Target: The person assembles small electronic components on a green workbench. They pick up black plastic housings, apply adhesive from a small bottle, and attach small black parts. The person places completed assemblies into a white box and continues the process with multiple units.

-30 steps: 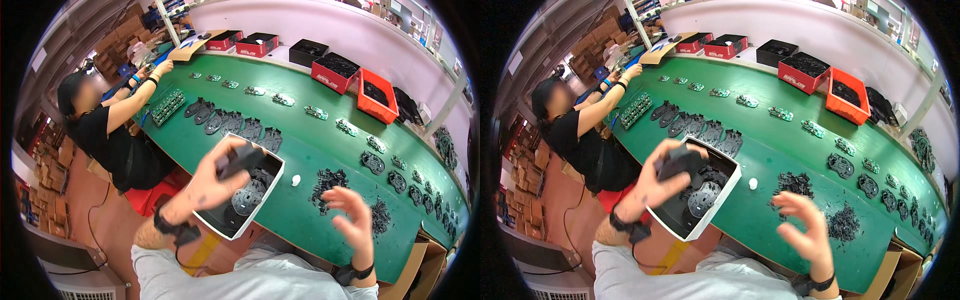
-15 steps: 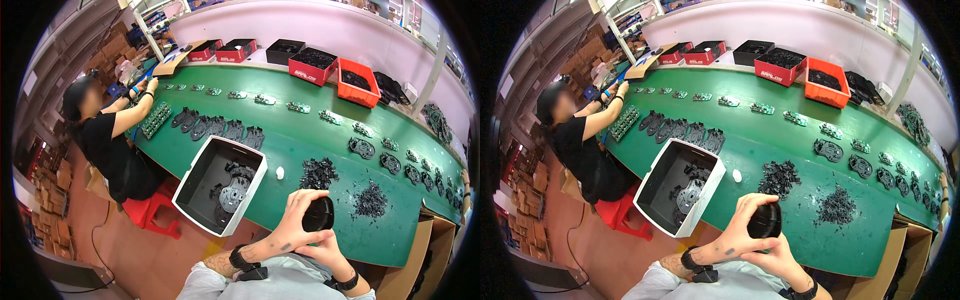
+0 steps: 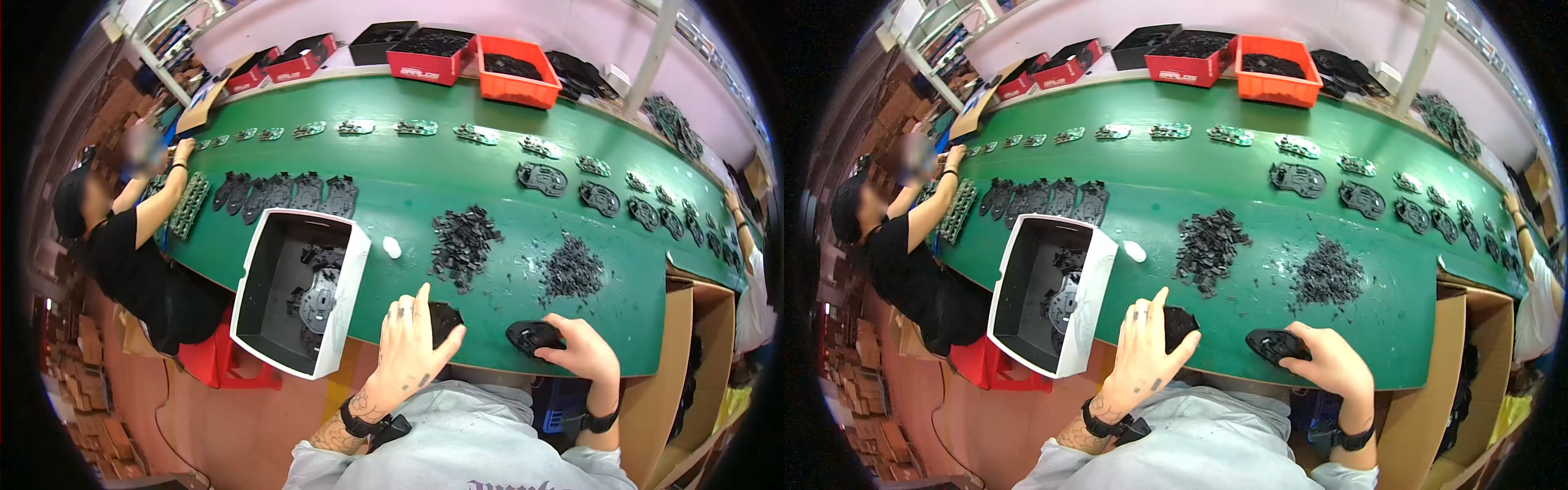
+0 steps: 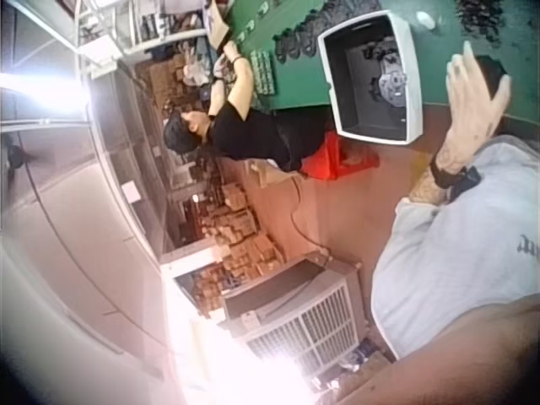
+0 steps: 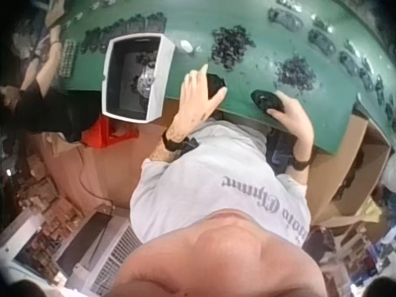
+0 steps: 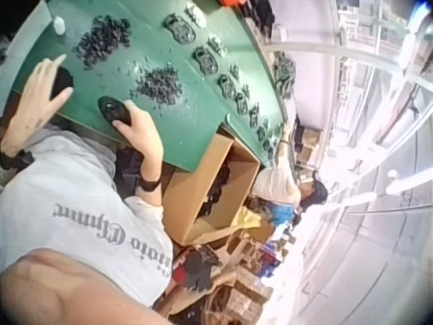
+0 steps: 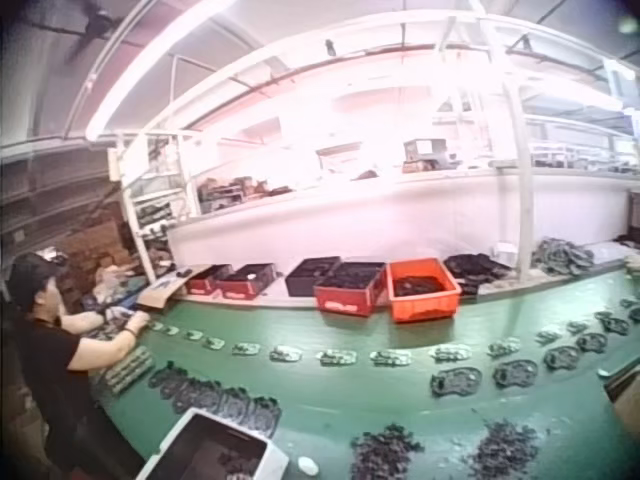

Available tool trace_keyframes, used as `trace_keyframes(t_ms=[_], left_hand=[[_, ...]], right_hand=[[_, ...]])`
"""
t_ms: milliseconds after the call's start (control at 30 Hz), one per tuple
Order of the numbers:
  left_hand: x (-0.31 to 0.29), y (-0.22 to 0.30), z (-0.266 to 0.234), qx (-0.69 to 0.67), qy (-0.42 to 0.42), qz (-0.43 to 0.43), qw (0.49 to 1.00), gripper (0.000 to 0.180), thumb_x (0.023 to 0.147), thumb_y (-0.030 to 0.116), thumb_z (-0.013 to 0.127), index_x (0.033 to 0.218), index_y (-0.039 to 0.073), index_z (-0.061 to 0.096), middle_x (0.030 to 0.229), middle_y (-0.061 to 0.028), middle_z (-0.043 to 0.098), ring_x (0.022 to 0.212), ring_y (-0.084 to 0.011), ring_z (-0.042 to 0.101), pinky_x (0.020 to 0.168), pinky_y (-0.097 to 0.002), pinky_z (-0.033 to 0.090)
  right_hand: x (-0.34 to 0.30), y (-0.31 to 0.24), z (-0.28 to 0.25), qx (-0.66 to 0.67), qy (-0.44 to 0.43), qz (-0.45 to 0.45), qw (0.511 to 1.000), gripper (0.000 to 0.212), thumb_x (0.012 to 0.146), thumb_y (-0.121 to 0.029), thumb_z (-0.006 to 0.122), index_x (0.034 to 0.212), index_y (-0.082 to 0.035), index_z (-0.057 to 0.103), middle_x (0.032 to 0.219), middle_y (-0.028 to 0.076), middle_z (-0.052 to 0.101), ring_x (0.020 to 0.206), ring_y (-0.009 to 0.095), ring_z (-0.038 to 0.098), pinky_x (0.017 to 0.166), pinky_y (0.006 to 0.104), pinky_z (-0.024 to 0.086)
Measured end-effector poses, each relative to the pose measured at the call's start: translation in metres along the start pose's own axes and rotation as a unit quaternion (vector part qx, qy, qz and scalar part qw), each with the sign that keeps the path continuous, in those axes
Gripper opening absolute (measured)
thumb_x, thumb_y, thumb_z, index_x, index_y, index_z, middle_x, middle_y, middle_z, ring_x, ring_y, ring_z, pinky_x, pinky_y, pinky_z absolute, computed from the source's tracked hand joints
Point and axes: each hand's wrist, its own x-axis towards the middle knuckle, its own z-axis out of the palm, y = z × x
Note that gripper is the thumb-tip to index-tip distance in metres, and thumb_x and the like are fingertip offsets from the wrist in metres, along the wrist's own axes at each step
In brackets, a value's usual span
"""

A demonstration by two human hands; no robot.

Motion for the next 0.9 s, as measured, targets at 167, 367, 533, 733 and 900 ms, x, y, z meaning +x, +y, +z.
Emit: trace_keyframes(t_ms=[167, 367, 533, 733, 900], left_hand=[[0.007, -0.006, 0.032, 0.017, 0.019, -0.029, 0.999, 0.071, 0.088, 0.025, 0.068, 0.141, -0.010, 0.035, 0.108, -0.0234, 0.051, 0.097, -0.0369, 0.054, 0.084, -0.0434, 0.048], [0.007, -0.021, 0.029, 0.098, 0.100, -0.086, 0.986, 0.045, 0.081, 0.036, 0.074, 0.109, 0.005, 0.058, 0.101, -0.0153, 0.055, 0.096, -0.0345, 0.054, 0.083, -0.0444, 0.046], [0.004, -0.035, 0.025, 0.073, 0.157, -0.082, 0.981, 0.052, 0.082, 0.035, 0.075, 0.120, 0.004, 0.054, 0.108, -0.0154, 0.054, 0.100, -0.0348, 0.053, 0.086, -0.0446, 0.046], [-0.036, -0.025, -0.082, 0.016, 0.250, 0.178, 0.952, 0.024, 0.076, 0.012, 0.070, 0.100, 0.007, 0.069, 0.096, -0.0086, 0.068, 0.078, -0.0232, 0.065, 0.067, -0.0326, 0.052], [0.021, -0.129, -0.137, 0.046, -0.046, -0.188, 0.980, 0.091, 0.082, 0.050, 0.070, 0.141, -0.012, 0.038, 0.124, -0.0313, 0.056, 0.112, -0.0394, 0.059, 0.098, -0.0425, 0.047]], right_hand=[[0.022, -0.020, -0.006, -0.240, -0.032, -0.151, 0.958, 0.028, 0.071, -0.001, 0.061, 0.099, -0.003, 0.059, 0.084, 0.013, 0.062, 0.101, 0.035, 0.057, 0.089, 0.0399, 0.047], [0.050, -0.036, 0.032, -0.338, 0.076, -0.297, 0.890, 0.027, 0.078, -0.005, 0.058, 0.105, -0.005, 0.059, 0.104, 0.010, 0.057, 0.114, 0.030, 0.051, 0.105, 0.0468, 0.038], [0.064, -0.043, 0.056, -0.302, 0.108, -0.341, 0.884, 0.035, 0.076, -0.006, 0.059, 0.111, -0.005, 0.060, 0.115, 0.011, 0.055, 0.117, 0.030, 0.049, 0.105, 0.0464, 0.037], [0.072, -0.043, 0.065, -0.319, 0.083, -0.353, 0.876, 0.039, 0.075, -0.004, 0.059, 0.113, -0.007, 0.062, 0.121, 0.010, 0.055, 0.124, 0.030, 0.047, 0.107, 0.0461, 0.036], [0.080, -0.045, 0.069, -0.299, 0.071, -0.384, 0.871, 0.035, 0.075, -0.003, 0.059, 0.109, -0.008, 0.066, 0.122, 0.010, 0.056, 0.125, 0.031, 0.048, 0.105, 0.0463, 0.040]])
